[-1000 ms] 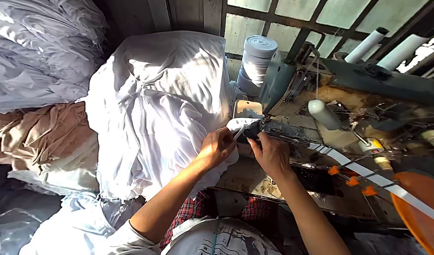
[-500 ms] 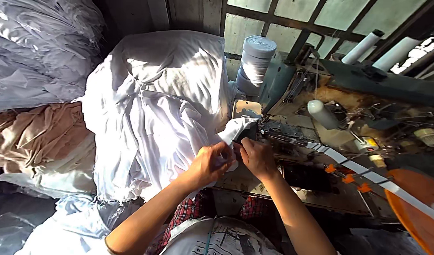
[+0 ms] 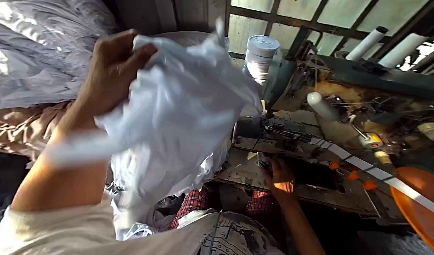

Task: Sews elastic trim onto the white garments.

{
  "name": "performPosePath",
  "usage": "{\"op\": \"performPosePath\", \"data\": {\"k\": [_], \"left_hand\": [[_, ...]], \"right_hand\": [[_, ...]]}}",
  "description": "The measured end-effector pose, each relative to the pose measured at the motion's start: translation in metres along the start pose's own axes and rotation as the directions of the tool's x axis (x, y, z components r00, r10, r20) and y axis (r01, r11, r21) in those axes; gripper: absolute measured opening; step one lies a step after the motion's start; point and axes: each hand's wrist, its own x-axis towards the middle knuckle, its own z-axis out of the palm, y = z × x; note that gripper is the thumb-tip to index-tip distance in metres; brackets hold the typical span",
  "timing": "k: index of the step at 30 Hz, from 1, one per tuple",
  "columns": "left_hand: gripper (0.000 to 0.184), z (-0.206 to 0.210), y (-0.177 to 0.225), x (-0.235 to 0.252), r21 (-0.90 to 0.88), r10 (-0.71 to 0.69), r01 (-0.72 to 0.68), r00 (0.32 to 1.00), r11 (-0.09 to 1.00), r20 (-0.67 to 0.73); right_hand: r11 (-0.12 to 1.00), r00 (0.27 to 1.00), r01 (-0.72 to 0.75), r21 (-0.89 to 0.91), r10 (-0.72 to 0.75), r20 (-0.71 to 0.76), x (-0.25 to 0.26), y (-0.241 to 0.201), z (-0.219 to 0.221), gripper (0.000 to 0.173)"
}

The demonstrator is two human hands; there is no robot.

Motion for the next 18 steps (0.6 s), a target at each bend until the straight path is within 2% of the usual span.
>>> {"op": "performPosePath", "data": {"k": [2,4,6,8,12,15,18], "left_hand": [[0.022,-0.016,-0.030,0.033,0.127,-0.010,0.010,1.000,0.992,-0.002],[0.026,-0.024,-0.053,0.043,0.256,-0.130,0.135,0.991,0.957,-0.036],[0.032,-0.035,-0.071,0.045,0.284,-0.224,0.224,0.974,0.932,-0.031],[0.031,-0.042,-0.076,0.035,0.260,-0.248,0.241,0.969,0.935,-0.007],[0.029,-0.049,-0.062,0.021,0.089,-0.281,0.277,0.959,0.957,0.039],[0.024,-0.055,-0.050,0.027,0.050,-0.260,0.257,0.963,0.965,0.068],[0.014,-0.051,-0.053,0.049,-0.110,-0.380,0.375,0.925,0.920,-0.022]], "right_hand": [[0.998,1.000,0.025,0.055,-0.024,-0.012,0.001,-0.006,-0.003,0.045],[0.985,1.000,0.025,0.172,-0.023,-0.013,0.003,-0.012,-0.006,0.035],[0.951,0.999,0.034,0.307,-0.031,-0.015,0.004,-0.019,-0.003,0.027],[0.905,0.999,0.049,0.424,-0.051,-0.005,0.007,-0.028,0.001,0.024],[0.795,0.986,0.157,0.586,-0.158,-0.050,0.029,-0.060,0.008,0.021],[0.738,0.964,0.188,0.648,-0.265,0.023,0.050,-0.096,0.010,0.020],[0.705,0.918,0.294,0.646,-0.396,0.014,0.076,-0.137,0.016,0.020]]}}
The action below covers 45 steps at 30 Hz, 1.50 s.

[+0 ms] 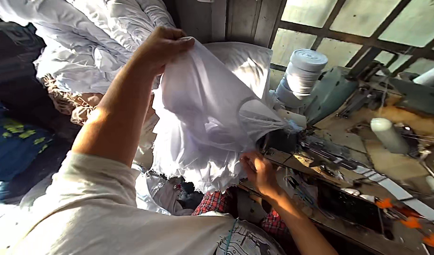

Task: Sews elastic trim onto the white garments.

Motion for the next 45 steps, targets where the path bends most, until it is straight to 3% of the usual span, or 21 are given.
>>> {"op": "performPosePath", "data": {"k": [1,2,4,6,8,9,11,14,17,19,21,23,27,30,31,33,35,39,41,43,45], "left_hand": [[0.005,0.003,-0.009,0.012,-0.060,-0.050,0.046,0.996,0.997,-0.075],[0.013,0.006,-0.023,0.024,-0.073,-0.090,0.080,0.984,0.994,-0.154],[0.046,0.010,-0.046,0.034,0.084,-0.107,0.125,0.975,0.989,-0.196],[0.046,0.021,-0.059,0.019,0.292,0.037,-0.003,0.993,0.956,-0.112],[0.031,0.040,-0.061,-0.012,0.390,0.178,-0.185,0.983,0.902,0.054],[0.027,0.052,-0.061,-0.028,0.388,0.195,-0.237,0.970,0.891,0.144],[0.026,0.077,-0.068,-0.055,0.388,0.210,-0.301,0.942,0.871,0.261],[0.043,0.108,-0.091,-0.083,0.536,0.272,-0.412,0.907,0.737,0.323],[0.066,0.111,-0.104,-0.098,0.649,0.274,-0.369,0.930,0.665,0.246],[0.057,0.108,-0.102,-0.108,0.682,0.241,-0.310,0.950,0.662,0.197],[0.048,0.110,-0.093,-0.116,0.684,0.270,-0.302,0.950,0.664,0.158],[0.051,0.120,-0.084,-0.122,0.671,0.339,-0.329,0.933,0.664,0.121],[0.055,0.155,-0.077,-0.122,0.639,0.395,-0.402,0.904,0.656,0.162],[0.041,0.163,-0.096,-0.107,0.657,0.432,-0.431,0.885,0.619,0.174],[0.034,0.158,-0.102,-0.100,0.663,0.455,-0.430,0.878,0.613,0.148],[0.021,0.134,-0.095,-0.093,0.582,0.401,-0.409,0.904,0.703,0.150],[0.021,0.108,-0.083,-0.093,0.426,0.355,-0.416,0.909,0.803,0.218],[0.013,0.069,-0.087,-0.090,0.170,0.377,-0.501,0.797,0.848,0.471],[0.014,0.060,-0.091,-0.082,0.102,0.404,-0.516,0.765,0.851,0.502],[0.020,0.060,-0.079,-0.072,0.085,0.391,-0.466,0.817,0.881,0.423],[0.021,0.079,-0.036,-0.068,0.107,0.325,-0.367,0.901,0.924,0.289]], "right_hand": [[0.999,1.000,0.023,-0.025,-0.022,0.015,0.012,-0.005,0.008,0.021],[0.997,0.999,0.033,-0.064,-0.033,0.000,0.024,-0.007,0.015,0.024],[0.992,0.996,0.009,-0.124,-0.019,-0.085,0.042,0.002,0.031,0.032],[0.984,0.992,-0.112,-0.140,0.103,-0.069,0.057,0.014,0.036,0.046],[0.949,0.966,-0.240,-0.206,0.255,0.048,0.069,0.021,0.037,0.052],[0.940,0.958,-0.245,-0.238,0.273,0.090,0.073,0.024,0.038,0.047],[0.958,0.987,-0.150,-0.245,0.160,0.021,0.074,0.032,0.043,0.026],[0.983,0.978,-0.185,-0.003,0.184,-0.103,0.081,0.022,0.021,0.021],[0.959,0.954,-0.147,0.244,0.203,-0.221,0.078,0.017,-0.031,0.017],[0.928,0.925,-0.159,0.337,0.259,-0.276,0.067,0.018,-0.063,0.013],[0.852,0.888,-0.182,0.491,0.357,-0.290,0.053,0.017,-0.081,0.009],[0.762,0.854,-0.201,0.615,0.444,-0.272,0.041,0.012,-0.085,0.010],[0.698,0.841,-0.156,0.699,0.465,-0.276,0.027,0.005,-0.082,0.014],[0.705,0.841,-0.118,0.700,0.446,-0.307,0.014,0.004,-0.085,0.018],[0.711,0.838,-0.103,0.696,0.439,-0.323,0.009,0.005,-0.087,0.018],[0.732,0.835,-0.072,0.678,0.416,-0.360,-0.001,0.009,-0.094,0.019],[0.748,0.822,-0.082,0.659,0.425,-0.379,-0.012,0.017,-0.098,0.019],[0.746,0.779,-0.150,0.649,0.493,-0.386,-0.032,0.031,-0.089,0.019],[0.741,0.757,-0.199,0.641,0.532,-0.380,-0.043,0.031,-0.076,0.020],[0.675,0.719,-0.251,0.694,0.610,-0.334,-0.052,0.023,-0.049,0.022],[0.465,0.681,-0.273,0.842,0.712,-0.172,-0.055,0.004,-0.010,0.023]]}}
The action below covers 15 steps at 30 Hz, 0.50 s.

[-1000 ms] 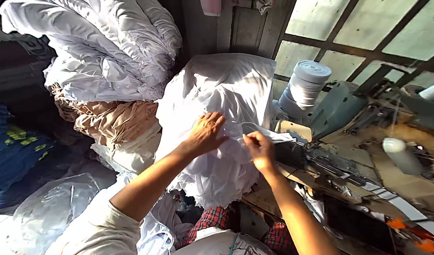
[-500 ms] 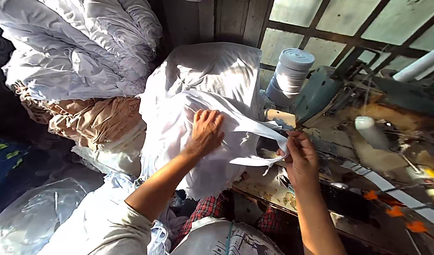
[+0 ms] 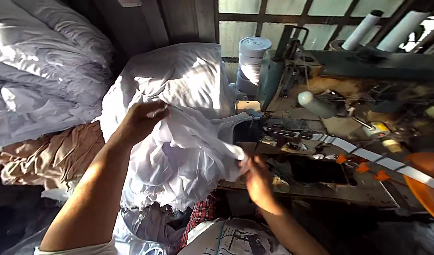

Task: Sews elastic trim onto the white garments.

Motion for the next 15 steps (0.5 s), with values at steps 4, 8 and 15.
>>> {"op": "performPosePath", "data": {"k": [4,8,15], "left_hand": [[0.020,0.081,0.078,0.056,0.012,0.360,-0.365,0.923,0.931,0.137],[0.019,0.178,0.071,0.076,0.019,0.462,-0.576,0.673,0.817,0.578],[0.018,0.191,0.035,0.092,0.025,0.229,-0.291,0.800,0.956,0.555]], "right_hand": [[0.799,0.826,-0.562,0.212,0.530,0.191,-0.035,0.014,0.056,0.027],[0.923,0.925,-0.378,0.067,0.373,0.079,-0.035,0.014,0.032,0.026],[0.987,0.992,-0.121,-0.110,0.118,-0.040,0.002,0.004,-0.007,0.042]]}}
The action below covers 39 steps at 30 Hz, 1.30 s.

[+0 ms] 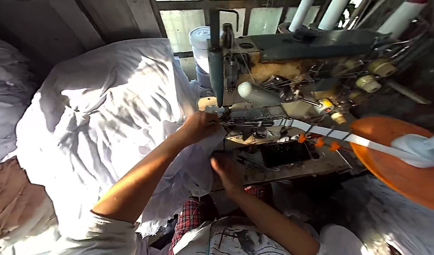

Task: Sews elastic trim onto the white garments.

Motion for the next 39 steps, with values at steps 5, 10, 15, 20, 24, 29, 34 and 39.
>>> {"op": "performPosePath", "data": {"k": [5,10,15,20,24,29,34,39], "left_hand": [[0.015,-0.006,0.008,0.000,-0.134,0.132,-0.140,0.989,0.981,-0.068],[0.015,-0.008,-0.002,-0.003,-0.171,-0.175,0.151,0.975,0.974,-0.138],[0.018,0.000,0.003,0.000,-0.078,-0.265,0.257,0.956,0.963,-0.128],[0.014,-0.004,0.021,-0.005,-0.217,-0.051,0.031,0.995,0.976,-0.085],[0.007,-0.004,0.033,-0.006,-0.660,0.072,-0.073,0.997,0.747,-0.029],[0.004,0.007,0.030,-0.003,-0.569,-0.125,0.050,0.988,0.821,-0.092],[0.015,0.006,0.007,-0.005,-0.056,-0.165,0.156,0.961,0.986,-0.223],[0.015,0.015,-0.017,-0.010,0.015,-0.086,0.099,0.918,0.995,-0.386]], "right_hand": [[0.994,0.999,0.017,0.112,-0.023,0.047,0.016,0.004,0.012,0.030],[0.905,0.956,-0.088,0.415,-0.039,0.290,0.002,-0.005,-0.029,0.015],[0.917,0.963,-0.193,0.349,0.108,0.248,0.009,-0.017,-0.073,0.014],[0.981,0.985,0.168,-0.093,-0.162,0.067,0.012,0.001,-0.033,0.051],[0.978,0.973,0.205,-0.021,-0.202,0.110,0.011,0.014,0.000,0.064],[0.971,0.987,0.126,0.203,-0.144,0.077,0.012,0.015,0.001,0.019],[0.892,0.989,-0.095,0.443,0.033,0.145,0.003,-0.004,-0.041,0.018],[0.979,0.987,0.121,0.165,-0.136,0.082,0.021,-0.002,-0.067,0.009]]}}
